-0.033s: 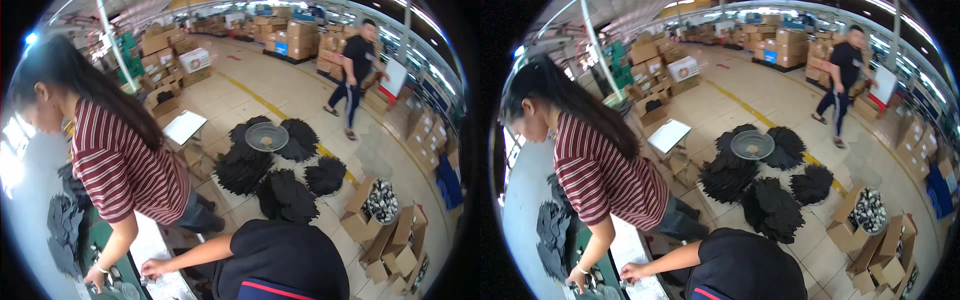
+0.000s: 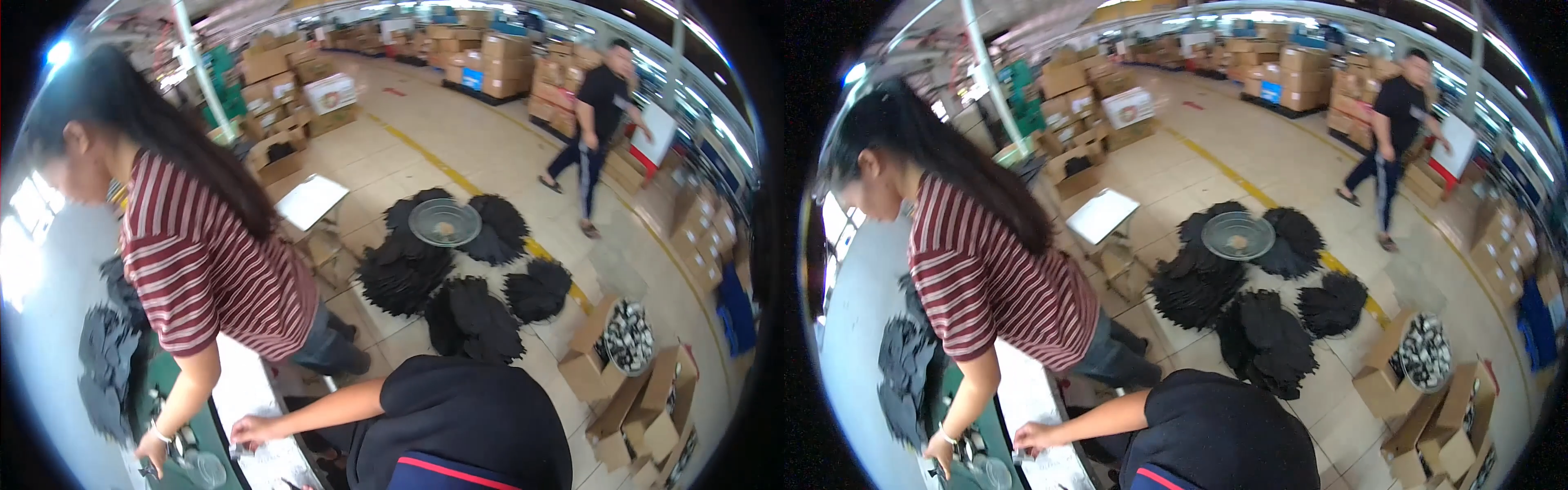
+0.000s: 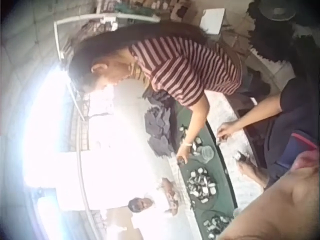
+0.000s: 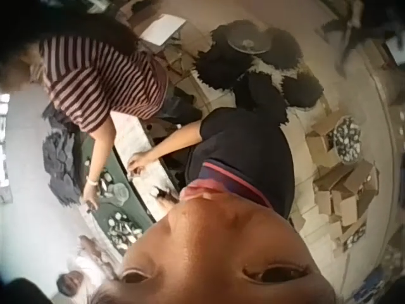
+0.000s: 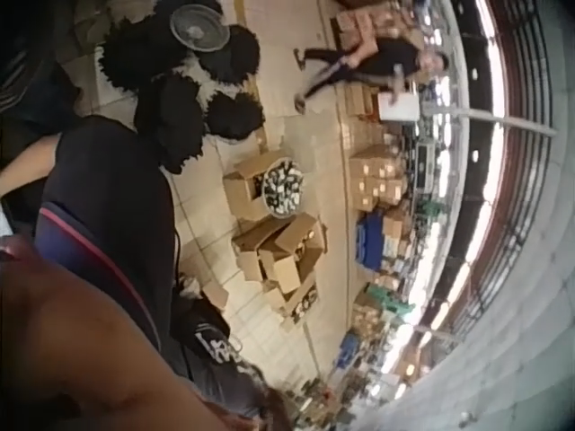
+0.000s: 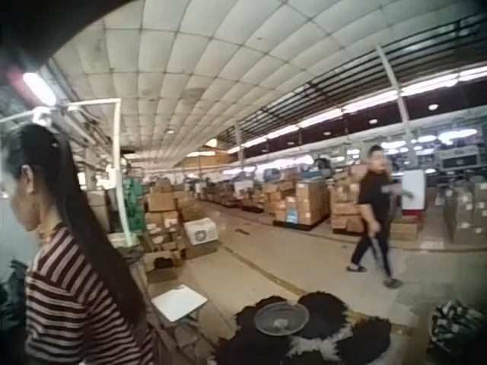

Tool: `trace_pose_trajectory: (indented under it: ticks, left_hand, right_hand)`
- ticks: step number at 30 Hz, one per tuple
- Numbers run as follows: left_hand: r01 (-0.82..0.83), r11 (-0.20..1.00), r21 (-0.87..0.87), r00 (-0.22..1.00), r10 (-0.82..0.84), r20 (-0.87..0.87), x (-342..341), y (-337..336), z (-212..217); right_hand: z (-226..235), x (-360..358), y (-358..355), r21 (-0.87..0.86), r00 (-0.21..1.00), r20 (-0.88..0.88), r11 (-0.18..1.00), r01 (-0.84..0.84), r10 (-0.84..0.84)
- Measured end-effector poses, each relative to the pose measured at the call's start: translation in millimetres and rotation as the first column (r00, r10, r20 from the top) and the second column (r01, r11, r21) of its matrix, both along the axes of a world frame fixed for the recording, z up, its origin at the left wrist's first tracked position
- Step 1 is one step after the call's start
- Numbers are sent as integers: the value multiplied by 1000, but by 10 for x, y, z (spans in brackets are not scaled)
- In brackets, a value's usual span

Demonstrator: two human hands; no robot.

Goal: Assembling and prepping small black and white shoe components on a production line.

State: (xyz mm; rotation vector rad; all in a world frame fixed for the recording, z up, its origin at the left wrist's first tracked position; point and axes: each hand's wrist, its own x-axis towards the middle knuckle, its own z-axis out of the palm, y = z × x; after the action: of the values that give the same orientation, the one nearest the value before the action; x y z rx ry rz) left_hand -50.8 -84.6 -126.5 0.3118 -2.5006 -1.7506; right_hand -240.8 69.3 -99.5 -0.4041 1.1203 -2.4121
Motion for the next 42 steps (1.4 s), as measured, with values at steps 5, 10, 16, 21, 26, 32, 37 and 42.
trace_pose_trajectory:
  ticks: [5, 10, 16, 21, 26, 32, 37, 42]
  left_hand:
    - [-320, 827, 462, 939, 343, 37, 415, 493, 888]
    - [-328, 670, 666, 913, 406, 41, 343, 429, 721]
    - [-414, 651, 636, 859, 511, 36, 379, 411, 977]
    - [-487, 621, 614, 828, 552, 99, 299, 184, 1001]
    - [-292, 634, 716, 894, 447, -31, 215, 42, 1572]
    - [-192, 558, 807, 903, 422, -77, 402, 3, 1696]
    - [-204, 514, 833, 883, 463, -70, 526, 49, 1645]
    - [-207, 482, 851, 874, 482, -60, 546, 100, 1602]
  right_hand:
    - [76, -12, -135, 121, 998, 46, 992, -46, 40]
    - [16, -54, 40, 41, 986, 164, 999, -14, 7]
    - [73, 7, 249, -87, 960, 276, 996, -16, 39]
    - [88, 49, 275, 12, 969, 247, 1000, 7, -10]
    - [1075, 496, 247, 93, 998, -42, 995, -31, 35]
    - [1943, 914, 37, 256, 415, -899, 939, 231, 143]
    - [1887, 1102, -92, 268, 266, -943, 929, 256, 199]
    - [1856, 1178, -102, 313, 235, -940, 902, 296, 249]
